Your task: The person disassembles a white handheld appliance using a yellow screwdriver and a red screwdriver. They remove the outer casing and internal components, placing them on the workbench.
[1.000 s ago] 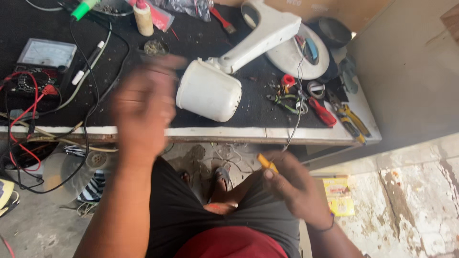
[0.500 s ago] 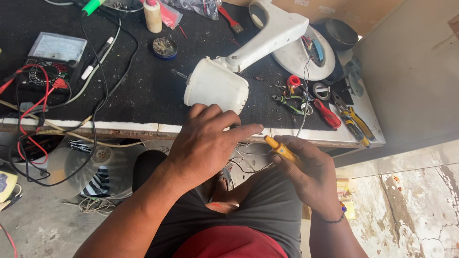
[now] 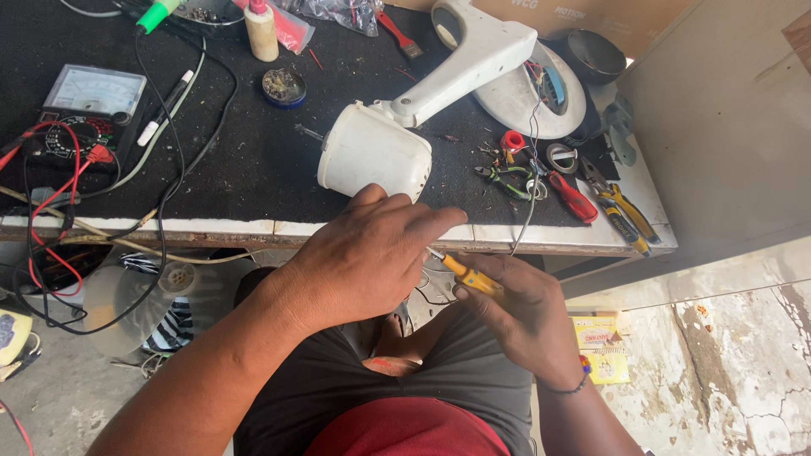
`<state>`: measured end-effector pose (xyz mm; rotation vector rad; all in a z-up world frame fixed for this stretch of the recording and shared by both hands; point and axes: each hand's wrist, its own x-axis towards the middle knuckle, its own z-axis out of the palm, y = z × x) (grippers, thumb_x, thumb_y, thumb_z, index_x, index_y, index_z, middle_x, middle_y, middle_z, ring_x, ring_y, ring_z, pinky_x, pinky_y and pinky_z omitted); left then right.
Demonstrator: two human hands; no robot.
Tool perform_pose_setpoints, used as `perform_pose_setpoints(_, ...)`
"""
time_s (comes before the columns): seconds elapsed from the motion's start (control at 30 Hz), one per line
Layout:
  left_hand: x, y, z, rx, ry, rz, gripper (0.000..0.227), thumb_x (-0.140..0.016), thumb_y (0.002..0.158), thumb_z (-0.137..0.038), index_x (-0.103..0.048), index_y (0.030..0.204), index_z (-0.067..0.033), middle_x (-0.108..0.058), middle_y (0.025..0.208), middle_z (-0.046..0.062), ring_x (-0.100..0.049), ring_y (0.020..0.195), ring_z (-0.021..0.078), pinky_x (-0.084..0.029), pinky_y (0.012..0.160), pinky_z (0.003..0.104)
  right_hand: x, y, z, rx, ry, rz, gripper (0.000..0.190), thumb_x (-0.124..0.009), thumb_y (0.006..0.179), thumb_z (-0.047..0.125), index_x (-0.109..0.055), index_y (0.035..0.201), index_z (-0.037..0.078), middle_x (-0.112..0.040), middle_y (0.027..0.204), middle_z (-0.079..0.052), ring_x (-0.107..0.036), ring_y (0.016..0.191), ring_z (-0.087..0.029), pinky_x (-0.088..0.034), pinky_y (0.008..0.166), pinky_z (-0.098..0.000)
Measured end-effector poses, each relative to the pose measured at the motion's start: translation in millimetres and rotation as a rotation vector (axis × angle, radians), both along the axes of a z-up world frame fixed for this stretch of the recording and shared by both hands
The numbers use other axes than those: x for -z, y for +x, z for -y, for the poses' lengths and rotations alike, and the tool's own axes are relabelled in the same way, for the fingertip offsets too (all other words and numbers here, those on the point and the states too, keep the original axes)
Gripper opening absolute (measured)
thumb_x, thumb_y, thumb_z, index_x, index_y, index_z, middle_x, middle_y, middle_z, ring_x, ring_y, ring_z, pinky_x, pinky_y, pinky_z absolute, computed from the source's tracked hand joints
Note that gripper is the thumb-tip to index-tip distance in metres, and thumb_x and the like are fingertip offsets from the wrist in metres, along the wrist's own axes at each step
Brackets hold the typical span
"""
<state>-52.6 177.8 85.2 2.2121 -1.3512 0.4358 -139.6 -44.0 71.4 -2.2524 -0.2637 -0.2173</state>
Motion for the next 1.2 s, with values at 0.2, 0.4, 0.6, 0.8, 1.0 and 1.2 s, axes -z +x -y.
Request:
perform_pose_setpoints(0.2, -1, -6, 9, 0.071, 0.165, -0.225, 0.044, -0.054, 0.088, -0.005, -0.055, 0.131, -0.0139, -0.056, 0.109, 0.012, -0.059, 0.086, 0.0442, -0.051, 0.064, 0.057, 29, -4, 2, 0.037, 0.679, -0.532, 0.038, -0.074, 0.089, 0.018, -0.074, 0.122, 0.0, -0.074, 0.078, -0.014, -0.053, 0.055, -0.014, -0.04, 0.047, -0.0236)
perform_pose_setpoints(0.4, -1, -8, 5, 0.069, -0.172, 0.092, 0.054, -0.054, 0.092, -0.008, -0.048, 0.146, -0.0076, -0.052, 0.151, 0.016, -0.044, 0.15, 0.0365, -0.027, 0.123, 0.058, 69, -3, 18, -0.035, 0.892, -0.396, 0.041, -0.068, 0.093, 0.015, -0.066, 0.131, 0.001, -0.066, 0.078, -0.017, -0.046, 0.05, -0.017, -0.037, 0.04, -0.023)
perform_pose_setpoints(0.6, 25, -12, 6, -0.103, -0.776, -0.985, 0.02, -0.069, 0.096, -0.017, -0.071, 0.113, -0.0063, -0.066, 0.08, -0.002, -0.067, 0.073, 0.0072, -0.057, 0.067, 0.022, 67, -7, 15, -0.026, 0.89, -0.367, 0.04, -0.07, 0.092, 0.016, -0.067, 0.129, 0.002, -0.067, 0.08, -0.019, -0.045, 0.052, -0.018, -0.038, 0.044, -0.0245)
perform_pose_setpoints(0.8, 51, -19, 16, -0.148, -0.799, -1.097, 0.017, -0.068, 0.096, -0.022, -0.076, 0.094, -0.0069, -0.07, 0.068, -0.001, -0.064, 0.062, 0.0065, -0.056, 0.062, 0.021, 71, -14, 10, 0.074, 0.894, -0.392, 0.036, -0.073, 0.09, 0.01, -0.07, 0.125, 0.001, -0.071, 0.081, -0.02, -0.063, 0.066, -0.021, -0.037, 0.044, -0.0247)
perform_pose_setpoints(1.0, 46, -26, 15, -0.162, -0.701, -0.875, 0.02, -0.063, 0.098, -0.023, -0.071, 0.086, -0.009, -0.065, 0.062, -0.004, -0.058, 0.059, 0.0045, -0.051, 0.06, 0.022, 82, -11, 3, -0.069, 1.075, -0.409, 0.034, -0.069, 0.093, 0.011, -0.068, 0.125, 0.0, -0.066, 0.078, -0.024, -0.045, 0.05, -0.019, -0.034, 0.041, -0.0228)
perform_pose_setpoints(1.2, 102, -8, 25, -0.172, -1.15, -1.106, 0.025, -0.062, 0.101, -0.023, -0.066, 0.116, -0.0037, -0.068, 0.077, 0.01, -0.068, 0.07, 0.0142, -0.062, 0.067, 0.029, 61, 31, -15, -0.044, 0.778, -0.169, 0.035, -0.066, 0.093, 0.013, -0.067, 0.121, -0.008, -0.066, 0.079, -0.021, -0.068, 0.063, -0.025, -0.049, 0.049, -0.0296)
